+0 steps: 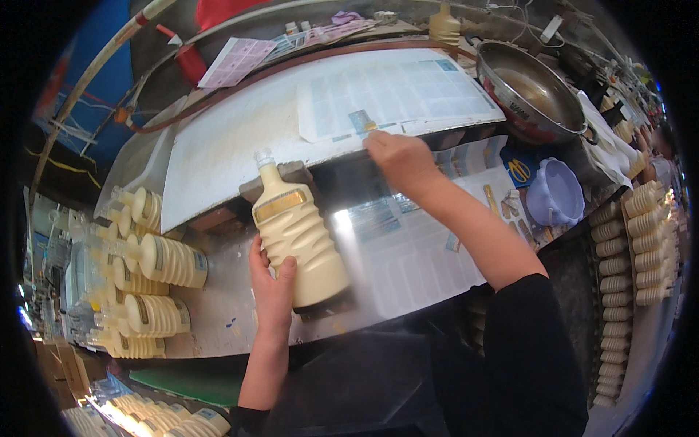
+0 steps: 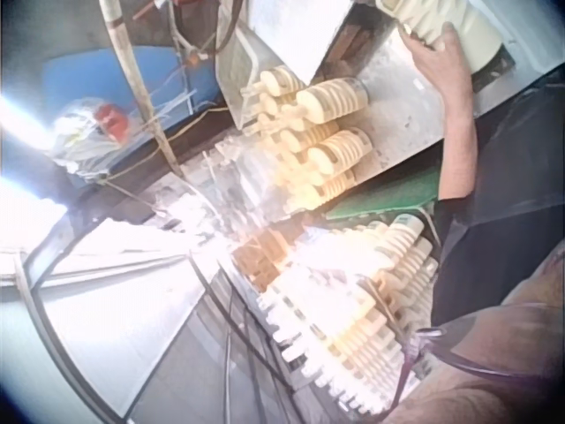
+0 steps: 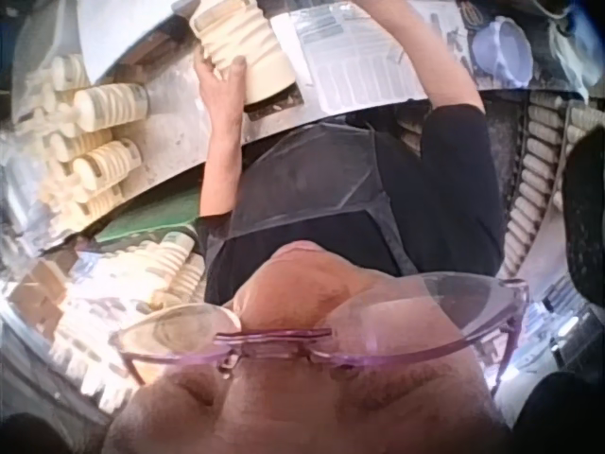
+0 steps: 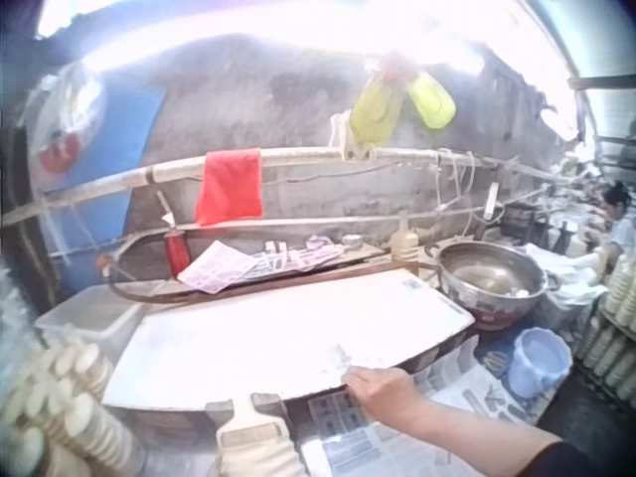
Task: The person applies adhesive labels to the necks of cream-colored plastic bottles using a small abrasive pad to smooth them. After labeling, the person moves several bottles from a tray to a nearby table.
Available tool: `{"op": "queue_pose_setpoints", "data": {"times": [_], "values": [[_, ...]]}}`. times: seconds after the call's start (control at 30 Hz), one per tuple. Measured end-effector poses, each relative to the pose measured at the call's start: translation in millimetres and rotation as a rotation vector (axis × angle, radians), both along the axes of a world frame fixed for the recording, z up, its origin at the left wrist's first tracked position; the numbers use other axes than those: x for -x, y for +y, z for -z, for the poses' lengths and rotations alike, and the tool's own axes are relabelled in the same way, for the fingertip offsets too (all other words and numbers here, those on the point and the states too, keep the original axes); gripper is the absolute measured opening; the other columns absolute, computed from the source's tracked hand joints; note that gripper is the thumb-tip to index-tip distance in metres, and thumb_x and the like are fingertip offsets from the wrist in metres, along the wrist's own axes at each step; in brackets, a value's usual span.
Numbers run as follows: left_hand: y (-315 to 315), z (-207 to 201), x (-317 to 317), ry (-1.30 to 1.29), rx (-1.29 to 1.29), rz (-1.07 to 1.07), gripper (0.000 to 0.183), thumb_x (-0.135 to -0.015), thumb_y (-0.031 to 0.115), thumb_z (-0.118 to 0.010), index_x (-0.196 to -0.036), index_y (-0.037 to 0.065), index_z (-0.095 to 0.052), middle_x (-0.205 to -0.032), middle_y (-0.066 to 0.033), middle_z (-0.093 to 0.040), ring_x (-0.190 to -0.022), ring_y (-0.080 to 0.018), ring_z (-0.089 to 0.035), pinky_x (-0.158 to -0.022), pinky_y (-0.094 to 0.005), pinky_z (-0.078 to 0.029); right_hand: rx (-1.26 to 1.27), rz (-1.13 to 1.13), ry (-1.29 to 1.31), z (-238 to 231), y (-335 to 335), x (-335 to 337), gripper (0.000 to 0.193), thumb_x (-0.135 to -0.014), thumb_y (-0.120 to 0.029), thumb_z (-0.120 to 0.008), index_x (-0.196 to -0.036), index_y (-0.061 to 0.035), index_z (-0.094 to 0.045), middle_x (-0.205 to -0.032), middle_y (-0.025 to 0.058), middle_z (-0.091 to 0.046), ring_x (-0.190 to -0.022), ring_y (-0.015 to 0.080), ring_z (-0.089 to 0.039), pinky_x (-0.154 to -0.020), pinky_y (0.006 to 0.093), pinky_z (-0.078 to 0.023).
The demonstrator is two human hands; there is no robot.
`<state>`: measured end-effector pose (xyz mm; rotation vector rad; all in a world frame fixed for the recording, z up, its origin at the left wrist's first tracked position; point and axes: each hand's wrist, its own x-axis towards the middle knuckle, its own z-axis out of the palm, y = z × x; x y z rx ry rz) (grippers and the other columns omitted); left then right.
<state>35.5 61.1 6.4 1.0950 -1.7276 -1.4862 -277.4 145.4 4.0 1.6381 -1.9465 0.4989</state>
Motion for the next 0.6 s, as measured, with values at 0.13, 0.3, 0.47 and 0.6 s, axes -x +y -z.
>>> {"op": "queue_pose_setpoints", "data": {"times": [0.13, 0.3, 0.47, 0.6], "values": [[11, 33, -34, 0.03, 0.028, 0.153, 0.098, -0.069, 0.014, -0.081, -0.153, -0.002, -0.034, -0.136, -0.0237, -0.055, -0.129, -0.0362, -0.055, -0.109, -0.0452, -0.046, -0.019, -0.071, -0.082, -6, 3, 22, 0.012, -0.088, -0.008, -0.071, -0.1, -0.0076, -0.071, -0.098, 0.0082, -0.075, -0.081, 0.0272, -0.073, -0.068, 0.0341, -0.058], [27, 33, -41, -0.112, 0.274, 0.189, 0.113, -0.061, 0.023, -0.091, -0.155, -0.001, -0.033, -0.139, -0.0228, -0.052, -0.134, -0.0418, -0.046, -0.114, -0.0509, -0.038, -0.048, 0.025, -0.793, -38, 8, 1, 0.019, -0.096, -0.018, -0.068, -0.105, -0.0036, -0.077, -0.094, 0.0112, -0.076, -0.082, 0.0161, -0.071, -0.074, 0.0296, -0.054], [22, 39, -44, -0.146, 0.487, 0.153, 0.114, -0.057, 0.028, -0.096, -0.152, 0.0, -0.04, -0.135, -0.0205, -0.058, -0.126, -0.0412, -0.053, -0.108, -0.0492, -0.042, -0.172, -0.21, -0.805, -77, 11, -71, 0.017, -0.095, -0.013, -0.069, -0.104, -0.0014, -0.076, -0.093, 0.0104, -0.076, -0.081, 0.0198, -0.073, -0.073, 0.029, -0.056], [24, 28, -43, -0.151, 0.498, 0.147, 0.112, -0.057, 0.029, -0.095, -0.151, 0.0, -0.041, -0.133, -0.0202, -0.059, -0.124, -0.0414, -0.054, -0.106, -0.0494, -0.043, -0.134, -0.494, -0.318, -85, 31, -134, 0.013, -0.084, -0.01, -0.066, -0.097, -0.0079, -0.07, -0.092, 0.0086, -0.071, -0.076, 0.0283, -0.072, -0.065, 0.0393, -0.057]]}}
